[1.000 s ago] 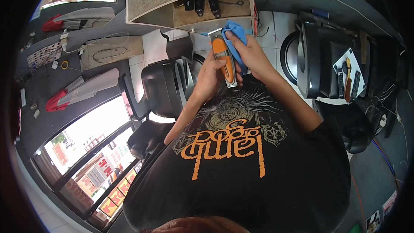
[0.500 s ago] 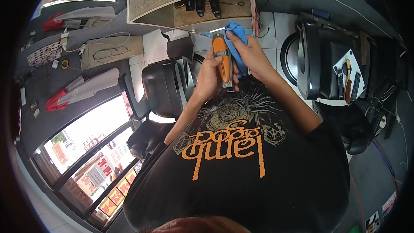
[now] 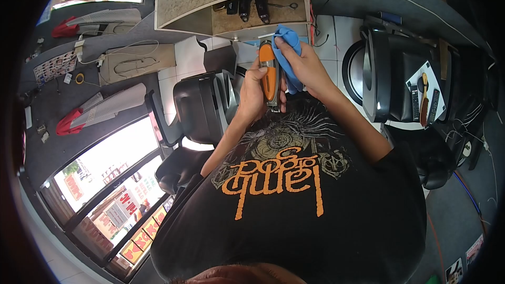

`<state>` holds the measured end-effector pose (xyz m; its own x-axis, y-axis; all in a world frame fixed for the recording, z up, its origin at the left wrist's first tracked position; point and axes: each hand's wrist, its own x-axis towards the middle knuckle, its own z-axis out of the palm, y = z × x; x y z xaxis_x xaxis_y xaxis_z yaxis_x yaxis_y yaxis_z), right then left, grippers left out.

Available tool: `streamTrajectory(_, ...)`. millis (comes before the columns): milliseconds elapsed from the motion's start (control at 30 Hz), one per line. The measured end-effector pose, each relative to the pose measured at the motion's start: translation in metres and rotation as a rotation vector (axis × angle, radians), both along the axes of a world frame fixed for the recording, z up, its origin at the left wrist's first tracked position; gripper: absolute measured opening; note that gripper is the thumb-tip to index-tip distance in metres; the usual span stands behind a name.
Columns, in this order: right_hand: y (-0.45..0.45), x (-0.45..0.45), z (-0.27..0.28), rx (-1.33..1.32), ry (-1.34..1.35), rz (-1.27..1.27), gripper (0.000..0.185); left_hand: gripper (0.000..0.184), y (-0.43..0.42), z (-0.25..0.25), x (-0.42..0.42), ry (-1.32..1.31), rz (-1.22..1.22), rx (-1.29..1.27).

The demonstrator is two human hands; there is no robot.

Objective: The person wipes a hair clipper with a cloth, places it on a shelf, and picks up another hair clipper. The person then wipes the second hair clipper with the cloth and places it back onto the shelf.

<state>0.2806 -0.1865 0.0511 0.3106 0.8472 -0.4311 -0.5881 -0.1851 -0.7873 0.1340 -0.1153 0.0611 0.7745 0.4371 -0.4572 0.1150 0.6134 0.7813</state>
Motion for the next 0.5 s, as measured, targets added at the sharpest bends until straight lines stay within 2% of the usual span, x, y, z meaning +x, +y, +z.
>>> streamTrajectory(167,0.0,0.001,-0.005,-0.008,-0.076,0.009,0.04,0.06,-0.002,0.002,0.001,0.033,0.037,-0.03)
streamTrajectory(300,-0.002,-0.003,0.001,-0.008,-0.042,-0.057,0.04,0.049,-0.006,0.002,0.0,0.029,0.059,0.136)
streamTrajectory(500,-0.01,0.002,0.006,0.193,0.052,-0.009,0.048,0.041,-0.007,0.015,0.002,0.027,0.106,0.219)
